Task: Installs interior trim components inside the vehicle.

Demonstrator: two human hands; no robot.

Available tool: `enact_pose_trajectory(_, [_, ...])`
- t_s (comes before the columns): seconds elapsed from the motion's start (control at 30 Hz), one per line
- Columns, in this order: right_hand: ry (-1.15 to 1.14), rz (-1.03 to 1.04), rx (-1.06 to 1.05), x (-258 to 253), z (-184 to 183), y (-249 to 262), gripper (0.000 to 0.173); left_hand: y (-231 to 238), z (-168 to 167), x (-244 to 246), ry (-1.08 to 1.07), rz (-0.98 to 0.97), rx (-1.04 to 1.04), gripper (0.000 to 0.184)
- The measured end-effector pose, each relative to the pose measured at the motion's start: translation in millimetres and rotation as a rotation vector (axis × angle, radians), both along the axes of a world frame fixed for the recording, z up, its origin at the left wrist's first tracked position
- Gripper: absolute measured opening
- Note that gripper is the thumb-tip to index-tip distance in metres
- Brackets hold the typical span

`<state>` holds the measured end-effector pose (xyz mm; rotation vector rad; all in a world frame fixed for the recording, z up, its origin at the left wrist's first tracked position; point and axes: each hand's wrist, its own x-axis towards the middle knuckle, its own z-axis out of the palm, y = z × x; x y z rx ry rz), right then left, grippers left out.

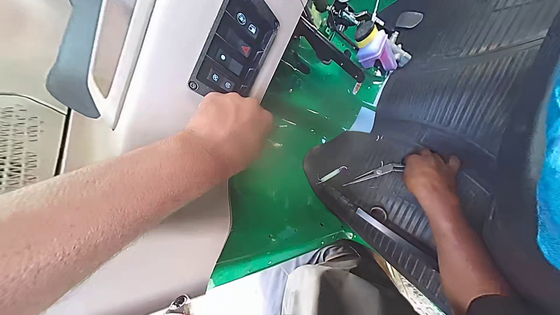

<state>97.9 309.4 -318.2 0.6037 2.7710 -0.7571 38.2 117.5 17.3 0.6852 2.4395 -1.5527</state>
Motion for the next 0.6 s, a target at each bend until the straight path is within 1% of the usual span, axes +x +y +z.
enact_pose_trajectory(0.13, [0.059, -0.037, -0.02, 1, -3, -3, 0.007, 2, 5, 1, 0.014, 0.028, 0.007, 0.023])
enact_pose_trajectory(0.27, [-0.049, -0.019, 0.005, 5, 5, -6, 0.009, -1, 1, 7, 0.01, -0.003, -0.043, 0.023])
enact_pose_trajectory(0.43, [-0.088, 0.008, 0.023, 6, 3, -6, 0.01, 4, -6, 15, -0.005, 0.06, -0.102, 0.012])
enact_pose_trajectory(0.5, [-0.084, -0.001, 0.016, 6, -1, -2, 0.01, 1, -8, 17, -0.016, 0.054, -0.076, 0.014])
enact_pose_trajectory(0.6, [-0.08, -0.014, -0.048, 7, 1, -9, 0.009, 0, 0, 14, -0.013, 0.059, -0.102, 0.016])
